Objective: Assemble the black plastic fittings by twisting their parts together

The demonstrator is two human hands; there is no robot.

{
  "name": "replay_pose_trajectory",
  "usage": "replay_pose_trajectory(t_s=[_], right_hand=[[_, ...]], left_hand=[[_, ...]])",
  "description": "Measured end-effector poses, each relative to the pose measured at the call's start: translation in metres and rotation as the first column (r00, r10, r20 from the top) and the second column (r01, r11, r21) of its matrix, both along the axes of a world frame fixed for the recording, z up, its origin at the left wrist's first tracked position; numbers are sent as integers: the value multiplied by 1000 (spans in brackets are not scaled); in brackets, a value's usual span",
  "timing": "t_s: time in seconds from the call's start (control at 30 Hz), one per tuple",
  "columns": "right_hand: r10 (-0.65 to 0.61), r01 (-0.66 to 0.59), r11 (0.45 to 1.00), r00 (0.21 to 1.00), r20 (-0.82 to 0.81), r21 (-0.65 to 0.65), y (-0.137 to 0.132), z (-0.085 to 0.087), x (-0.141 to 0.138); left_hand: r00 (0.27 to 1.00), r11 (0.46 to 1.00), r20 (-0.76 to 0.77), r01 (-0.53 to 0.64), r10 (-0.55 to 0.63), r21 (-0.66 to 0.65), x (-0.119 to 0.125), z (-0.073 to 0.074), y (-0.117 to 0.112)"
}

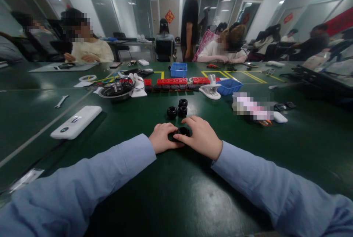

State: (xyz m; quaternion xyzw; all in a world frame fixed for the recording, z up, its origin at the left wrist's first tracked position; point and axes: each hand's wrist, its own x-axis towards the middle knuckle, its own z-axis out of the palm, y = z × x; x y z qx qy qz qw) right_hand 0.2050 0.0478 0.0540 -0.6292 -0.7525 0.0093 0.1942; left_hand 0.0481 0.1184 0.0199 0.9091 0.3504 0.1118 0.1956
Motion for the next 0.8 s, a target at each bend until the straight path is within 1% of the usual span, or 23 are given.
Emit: replay_pose_trajectory(t_s=[0.1, 0.27, 0.4, 0.6, 0.8], right_hand=[[9, -7, 999, 999, 49, -38, -1, -1, -4], [35, -36, 999, 994, 106, 8, -3, -4, -6], [40, -42, 999, 990, 136, 14, -4, -6, -7], [52, -59, 997, 987, 150, 41, -5, -7, -7], [93, -100, 994, 985, 146, 38, -5, -8, -7]], left_hand=[[1000, 1000, -4, 12, -12, 13, 0, 0, 1], [1000, 1000, -8, 17, -17, 16, 0, 0, 0], [1000, 1000, -7, 16, -16, 17, 0, 1, 0], [1000, 1000, -10, 21, -21, 13, 1, 1, 0], [999, 999, 1, 40, -40, 14, 0, 2, 0]])
